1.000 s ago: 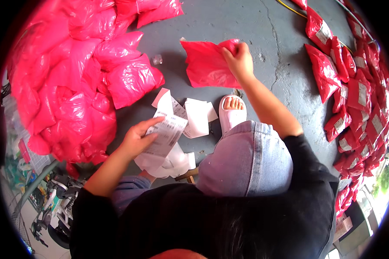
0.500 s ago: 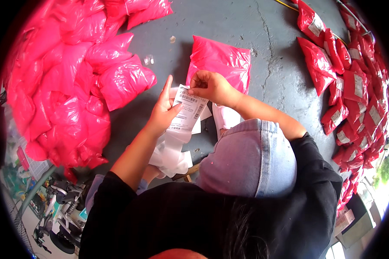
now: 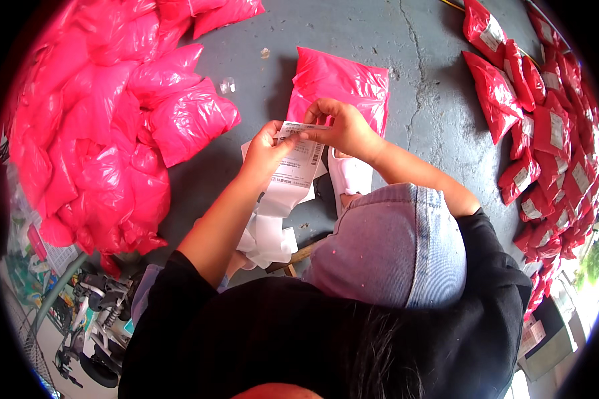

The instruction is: The person peels white labels from a stack and sticks them one by one onto red plastic mailing bags on the floor.

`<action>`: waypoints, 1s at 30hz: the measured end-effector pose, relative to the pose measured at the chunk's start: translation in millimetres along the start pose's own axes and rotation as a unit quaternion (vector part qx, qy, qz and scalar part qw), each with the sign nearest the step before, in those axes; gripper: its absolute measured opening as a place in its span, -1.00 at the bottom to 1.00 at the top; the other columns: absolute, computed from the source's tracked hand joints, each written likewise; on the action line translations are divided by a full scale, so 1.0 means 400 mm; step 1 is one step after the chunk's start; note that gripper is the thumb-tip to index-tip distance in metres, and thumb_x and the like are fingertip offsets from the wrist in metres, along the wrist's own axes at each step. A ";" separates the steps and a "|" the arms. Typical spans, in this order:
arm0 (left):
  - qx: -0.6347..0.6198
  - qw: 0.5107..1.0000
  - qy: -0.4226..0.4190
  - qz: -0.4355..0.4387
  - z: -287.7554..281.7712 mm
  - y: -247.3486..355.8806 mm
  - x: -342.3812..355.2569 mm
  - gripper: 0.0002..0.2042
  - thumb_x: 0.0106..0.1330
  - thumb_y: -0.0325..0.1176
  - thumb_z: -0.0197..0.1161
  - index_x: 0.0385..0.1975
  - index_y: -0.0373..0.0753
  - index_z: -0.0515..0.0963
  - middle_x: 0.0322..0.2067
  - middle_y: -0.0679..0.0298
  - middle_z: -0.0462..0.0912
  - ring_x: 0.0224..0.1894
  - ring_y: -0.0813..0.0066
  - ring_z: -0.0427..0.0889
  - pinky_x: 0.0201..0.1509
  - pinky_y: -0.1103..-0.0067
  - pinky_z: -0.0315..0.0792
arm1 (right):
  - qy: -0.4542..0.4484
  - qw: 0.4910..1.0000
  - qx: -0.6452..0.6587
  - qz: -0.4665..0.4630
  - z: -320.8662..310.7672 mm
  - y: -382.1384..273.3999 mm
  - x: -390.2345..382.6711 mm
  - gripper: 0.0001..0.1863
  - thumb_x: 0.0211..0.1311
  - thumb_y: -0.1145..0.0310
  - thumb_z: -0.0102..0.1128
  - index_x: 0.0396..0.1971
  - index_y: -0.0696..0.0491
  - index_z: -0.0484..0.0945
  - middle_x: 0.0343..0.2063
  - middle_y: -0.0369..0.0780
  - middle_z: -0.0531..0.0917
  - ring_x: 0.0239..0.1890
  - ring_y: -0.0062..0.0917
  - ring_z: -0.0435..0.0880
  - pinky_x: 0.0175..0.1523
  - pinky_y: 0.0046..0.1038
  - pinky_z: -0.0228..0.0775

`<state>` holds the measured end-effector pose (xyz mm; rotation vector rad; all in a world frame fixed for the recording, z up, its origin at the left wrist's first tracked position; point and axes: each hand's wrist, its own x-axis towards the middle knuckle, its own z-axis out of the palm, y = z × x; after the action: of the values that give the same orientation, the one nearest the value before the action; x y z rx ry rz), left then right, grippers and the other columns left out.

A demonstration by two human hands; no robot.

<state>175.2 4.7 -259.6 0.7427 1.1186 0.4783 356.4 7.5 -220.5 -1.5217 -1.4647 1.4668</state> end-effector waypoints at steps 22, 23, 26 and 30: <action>0.069 0.984 -0.100 -0.132 -0.033 -0.049 0.042 -0.69 0.07 -0.29 0.24 -0.25 -0.34 0.45 -0.43 0.20 0.58 -0.42 0.49 0.57 -0.32 0.60 0.45 | 0.071 0.996 -0.048 -0.003 -0.085 0.113 0.032 -0.92 -0.11 0.47 0.26 -0.54 0.10 0.57 -0.58 -0.34 0.57 -0.47 -0.70 0.48 -0.34 -0.61 0.30; 0.039 0.977 -0.111 -0.180 -0.023 -0.067 0.046 -0.66 0.06 -0.25 0.25 -0.24 -0.34 0.45 -0.43 0.20 0.58 -0.43 0.46 0.59 -0.32 0.59 0.46 | 0.090 0.994 -0.067 0.004 -0.113 0.146 0.046 -0.90 -0.15 0.42 0.25 -0.53 0.04 0.61 -0.57 -0.28 0.58 -0.52 -0.63 0.45 -0.37 -0.57 0.31; -0.002 0.955 -0.119 -0.274 -0.019 -0.106 0.042 -0.61 0.07 -0.15 0.23 -0.22 -0.31 0.41 -0.35 0.13 0.58 -0.36 0.33 0.61 -0.26 0.49 0.48 | 0.122 0.969 -0.196 0.084 -0.165 0.172 0.115 -0.87 -0.12 0.27 0.23 -0.51 -0.07 0.62 -0.55 -0.31 0.60 -0.51 -0.56 0.51 -0.33 -0.53 0.33; -0.061 0.920 -0.135 -0.363 -0.023 -0.186 0.049 -0.47 0.08 0.05 0.14 -0.17 -0.34 0.37 -0.30 0.09 0.56 -0.27 0.27 0.58 -0.16 0.43 0.45 | 0.140 0.950 -0.265 0.083 -0.207 0.261 0.193 -0.85 -0.11 0.16 0.20 -0.49 -0.17 0.62 -0.43 -0.38 0.59 -0.32 -0.51 0.51 -0.17 -0.40 0.30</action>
<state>173.0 -29.2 -329.3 0.2323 1.0067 -0.1830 450.8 76.9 -320.6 -2.1180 -1.6616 0.9180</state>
